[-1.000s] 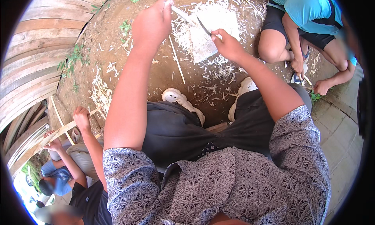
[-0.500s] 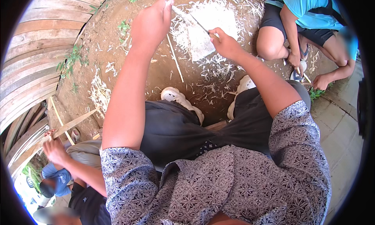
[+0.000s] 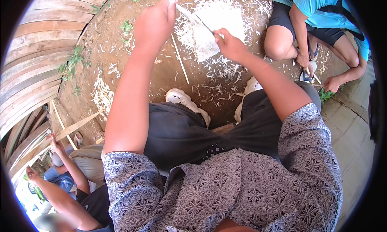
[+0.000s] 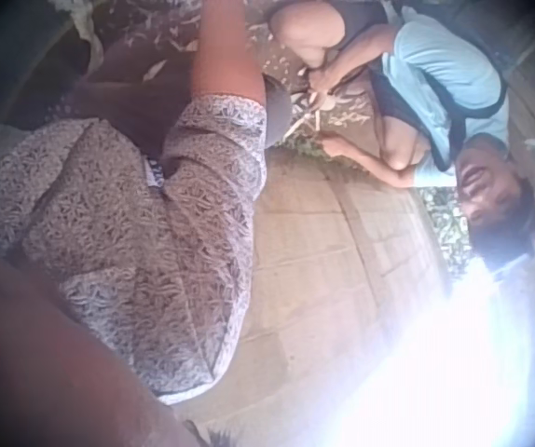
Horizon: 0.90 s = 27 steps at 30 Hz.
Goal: The person sits on the ground and uses a knife to shave thin strips from a piece of bamboo held in their left hand. They repeatedly scrape the bamboo to create fine shavings that accumulate on the ground.
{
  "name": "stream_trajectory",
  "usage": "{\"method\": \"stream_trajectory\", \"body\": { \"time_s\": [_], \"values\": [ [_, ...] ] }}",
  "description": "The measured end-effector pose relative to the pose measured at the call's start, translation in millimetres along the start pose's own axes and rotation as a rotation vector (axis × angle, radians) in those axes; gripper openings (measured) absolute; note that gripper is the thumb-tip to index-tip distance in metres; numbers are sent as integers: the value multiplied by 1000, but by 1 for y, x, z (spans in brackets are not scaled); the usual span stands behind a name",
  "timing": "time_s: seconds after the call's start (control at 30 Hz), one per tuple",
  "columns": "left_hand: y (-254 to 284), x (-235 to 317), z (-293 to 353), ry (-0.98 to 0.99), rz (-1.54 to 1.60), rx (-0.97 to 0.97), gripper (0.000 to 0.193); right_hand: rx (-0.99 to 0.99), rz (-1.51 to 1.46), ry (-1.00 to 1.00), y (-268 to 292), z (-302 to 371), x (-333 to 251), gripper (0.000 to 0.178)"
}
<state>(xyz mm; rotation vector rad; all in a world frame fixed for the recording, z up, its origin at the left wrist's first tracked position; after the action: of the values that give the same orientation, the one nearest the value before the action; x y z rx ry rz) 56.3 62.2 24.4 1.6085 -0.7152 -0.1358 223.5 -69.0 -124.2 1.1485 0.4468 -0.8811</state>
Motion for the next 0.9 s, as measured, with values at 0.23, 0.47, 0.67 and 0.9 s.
{"method": "stream_trajectory", "body": {
  "time_s": [0.23,0.47,0.67,0.9],
  "values": [
    [5,-1,1,-4,-43,68,43,404,-362,351,38,15,-45,37],
    [6,-3,0,3,-18,75,44,106,15,51,9,1,-10,35],
    [6,2,0,-15,-31,85,45,210,-42,83,7,0,-12,35],
    [3,-1,2,-35,-3,99,45,233,-105,156,7,-3,-3,38]
  ]
}}
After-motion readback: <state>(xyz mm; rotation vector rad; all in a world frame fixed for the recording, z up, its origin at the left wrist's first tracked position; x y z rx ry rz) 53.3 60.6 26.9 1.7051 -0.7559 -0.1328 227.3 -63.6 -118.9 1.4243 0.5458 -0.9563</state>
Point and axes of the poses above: each hand's wrist, its own z-axis away from the middle knuckle, its own y-axis out of the back of the hand, x = y × z, the point moved 8 cm from there along -z, towards the middle knuckle, and after that the axes turned 1 degree about -y, right-handed, at the moved point
